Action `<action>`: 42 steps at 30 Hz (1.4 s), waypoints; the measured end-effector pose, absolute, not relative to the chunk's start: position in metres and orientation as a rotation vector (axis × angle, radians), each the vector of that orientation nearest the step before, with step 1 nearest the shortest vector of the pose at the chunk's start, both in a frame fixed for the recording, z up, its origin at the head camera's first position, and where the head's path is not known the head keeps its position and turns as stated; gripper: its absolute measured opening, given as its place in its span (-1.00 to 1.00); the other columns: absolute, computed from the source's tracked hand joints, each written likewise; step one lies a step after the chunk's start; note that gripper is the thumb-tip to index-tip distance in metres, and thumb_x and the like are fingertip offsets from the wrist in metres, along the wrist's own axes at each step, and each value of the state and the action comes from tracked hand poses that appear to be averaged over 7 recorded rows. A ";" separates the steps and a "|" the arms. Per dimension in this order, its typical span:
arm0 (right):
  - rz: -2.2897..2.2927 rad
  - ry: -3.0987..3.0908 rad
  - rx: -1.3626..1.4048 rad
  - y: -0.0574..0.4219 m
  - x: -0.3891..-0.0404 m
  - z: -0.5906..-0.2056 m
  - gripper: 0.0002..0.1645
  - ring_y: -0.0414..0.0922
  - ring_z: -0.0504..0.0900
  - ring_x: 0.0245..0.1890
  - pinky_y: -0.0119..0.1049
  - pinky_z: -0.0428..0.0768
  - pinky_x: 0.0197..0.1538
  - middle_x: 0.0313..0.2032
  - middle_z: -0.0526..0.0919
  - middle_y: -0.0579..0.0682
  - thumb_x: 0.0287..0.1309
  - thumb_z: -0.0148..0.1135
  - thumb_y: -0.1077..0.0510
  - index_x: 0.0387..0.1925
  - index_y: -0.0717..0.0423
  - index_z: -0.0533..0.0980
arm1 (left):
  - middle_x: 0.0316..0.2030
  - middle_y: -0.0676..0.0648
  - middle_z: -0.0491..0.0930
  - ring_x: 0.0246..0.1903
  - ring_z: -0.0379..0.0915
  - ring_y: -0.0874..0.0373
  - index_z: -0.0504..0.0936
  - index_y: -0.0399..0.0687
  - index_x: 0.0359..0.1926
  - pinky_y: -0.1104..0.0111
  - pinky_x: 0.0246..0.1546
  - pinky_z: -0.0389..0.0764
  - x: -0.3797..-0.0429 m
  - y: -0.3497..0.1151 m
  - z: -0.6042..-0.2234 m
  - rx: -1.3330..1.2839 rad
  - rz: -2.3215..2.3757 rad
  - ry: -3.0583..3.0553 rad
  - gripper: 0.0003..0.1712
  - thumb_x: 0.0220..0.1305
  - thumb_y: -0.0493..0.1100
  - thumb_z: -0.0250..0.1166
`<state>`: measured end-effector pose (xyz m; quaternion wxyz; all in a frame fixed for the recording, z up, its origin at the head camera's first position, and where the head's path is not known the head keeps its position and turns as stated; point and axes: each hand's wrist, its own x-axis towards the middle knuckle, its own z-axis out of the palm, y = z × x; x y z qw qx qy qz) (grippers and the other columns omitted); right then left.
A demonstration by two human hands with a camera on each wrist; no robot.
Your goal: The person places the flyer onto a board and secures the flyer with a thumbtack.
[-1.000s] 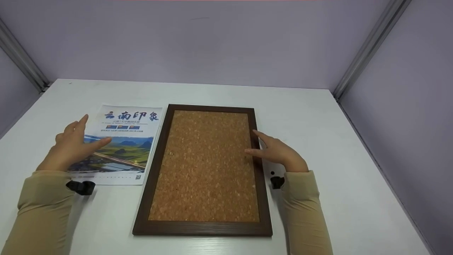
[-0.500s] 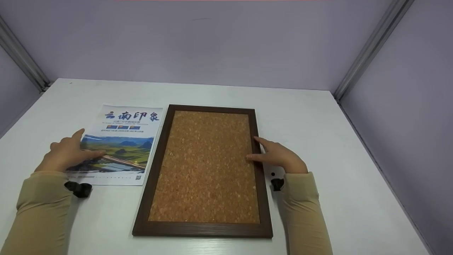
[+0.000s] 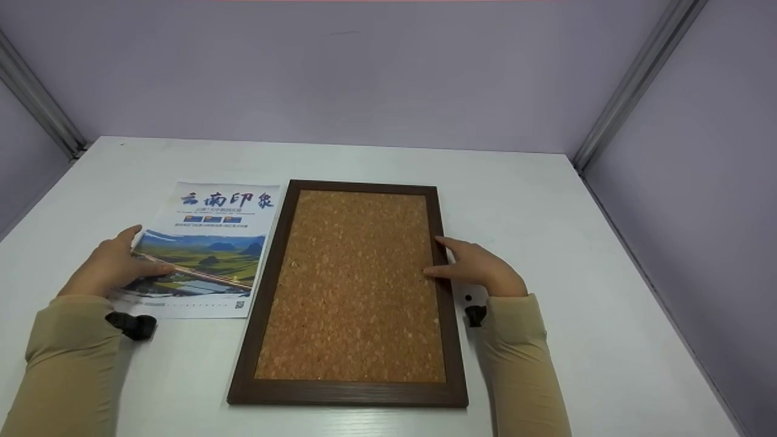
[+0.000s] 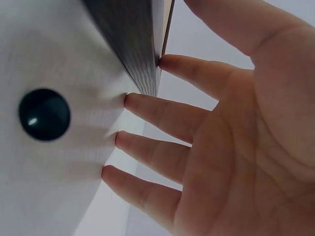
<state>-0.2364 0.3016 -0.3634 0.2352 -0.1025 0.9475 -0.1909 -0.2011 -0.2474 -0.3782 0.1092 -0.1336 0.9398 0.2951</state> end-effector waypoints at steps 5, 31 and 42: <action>-0.517 2.599 -0.278 0.301 -0.237 -0.363 0.17 0.38 0.10 0.45 0.33 0.24 0.34 0.50 0.02 0.36 0.19 0.13 -0.47 0.57 0.04 -0.05 | 0.36 -0.57 0.14 0.30 0.16 -0.48 -0.11 -0.46 0.50 -0.25 0.31 0.21 -0.200 -0.253 -0.376 -0.387 0.905 2.785 -0.02 0.34 -0.11 0.26; -0.545 2.630 -0.319 0.300 -0.237 -0.361 0.10 0.36 0.07 0.46 0.31 0.20 0.37 0.49 0.05 0.37 0.26 0.12 -0.41 0.56 0.11 0.00 | 0.40 -0.57 0.09 0.33 0.15 -0.49 -0.05 -0.19 0.56 -0.25 0.24 0.32 -0.204 -0.259 -0.367 -0.385 1.183 2.800 -0.22 0.50 -0.09 0.08; -0.508 2.606 -0.284 0.300 -0.238 -0.353 0.13 0.35 0.04 0.48 0.32 0.17 0.39 0.50 0.02 0.35 0.23 0.12 -0.43 0.56 0.10 -0.01 | 0.43 -0.52 0.08 0.35 0.16 -0.46 -0.04 -0.02 0.58 -0.25 0.26 0.30 -0.200 -0.251 -0.363 -0.444 1.386 2.740 -0.23 0.50 -0.06 0.08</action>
